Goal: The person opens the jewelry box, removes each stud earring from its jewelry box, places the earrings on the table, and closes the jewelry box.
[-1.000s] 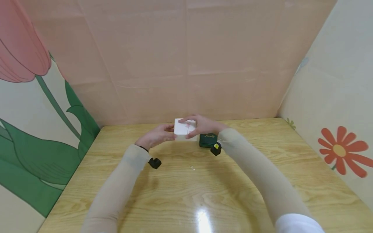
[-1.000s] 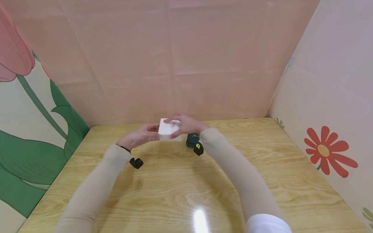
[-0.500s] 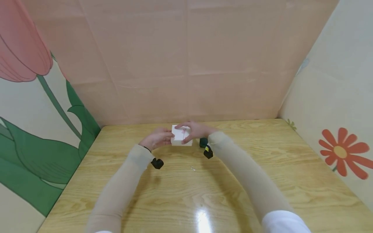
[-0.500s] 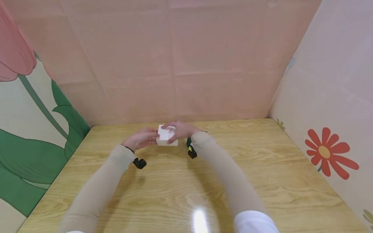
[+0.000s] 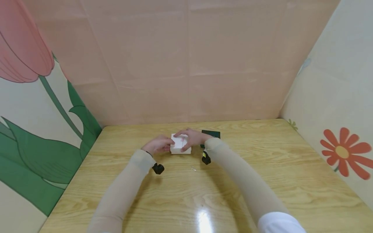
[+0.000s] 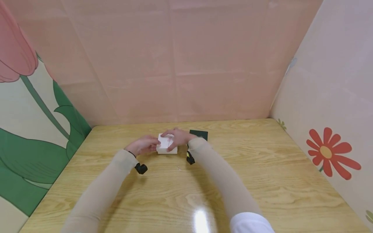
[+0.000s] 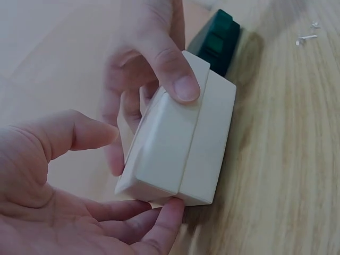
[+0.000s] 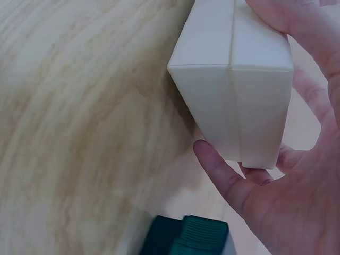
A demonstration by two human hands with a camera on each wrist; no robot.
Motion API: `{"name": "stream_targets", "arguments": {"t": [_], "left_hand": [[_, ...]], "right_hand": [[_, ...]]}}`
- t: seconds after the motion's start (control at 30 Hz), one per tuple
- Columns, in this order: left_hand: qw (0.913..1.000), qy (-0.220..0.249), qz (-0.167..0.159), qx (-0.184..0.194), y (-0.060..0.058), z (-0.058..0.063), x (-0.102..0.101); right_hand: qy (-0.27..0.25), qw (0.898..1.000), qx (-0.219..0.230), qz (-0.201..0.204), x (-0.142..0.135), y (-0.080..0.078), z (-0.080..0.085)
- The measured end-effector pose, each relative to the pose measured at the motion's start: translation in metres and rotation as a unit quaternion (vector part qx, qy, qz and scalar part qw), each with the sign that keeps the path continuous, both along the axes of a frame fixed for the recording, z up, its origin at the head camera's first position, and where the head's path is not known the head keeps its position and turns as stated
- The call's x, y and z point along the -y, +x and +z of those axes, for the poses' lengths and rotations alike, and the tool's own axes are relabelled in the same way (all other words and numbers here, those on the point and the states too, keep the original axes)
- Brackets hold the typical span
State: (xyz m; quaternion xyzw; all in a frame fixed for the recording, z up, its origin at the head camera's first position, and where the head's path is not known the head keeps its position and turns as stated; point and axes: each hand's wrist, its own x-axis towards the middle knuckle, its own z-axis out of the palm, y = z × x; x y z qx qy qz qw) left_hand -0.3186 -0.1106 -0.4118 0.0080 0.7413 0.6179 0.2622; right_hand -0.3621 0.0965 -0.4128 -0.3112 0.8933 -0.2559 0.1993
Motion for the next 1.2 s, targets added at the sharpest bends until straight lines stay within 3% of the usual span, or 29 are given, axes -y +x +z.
{"name": "stream_targets", "arguments": {"t": [0.33, 0.8, 1.2], "left_hand": [[0.9998, -0.005, 0.013, 0.012, 0.0045, 0.0009, -0.0022], [0.9996, -0.009, 0.017, 0.021, 0.0032, -0.0016, -0.0028], [0.9982, -0.044, 0.027, 0.029, 0.0017, -0.0027, -0.0047]], "right_hand": [[0.008, 1.0, -0.017, 0.014, 0.003, 0.0015, -0.0049], [0.017, 1.0, 0.001, -0.005, 0.0043, 0.006, -0.0033], [0.015, 0.999, 0.027, -0.014, 0.0035, 0.0046, -0.0046]]}}
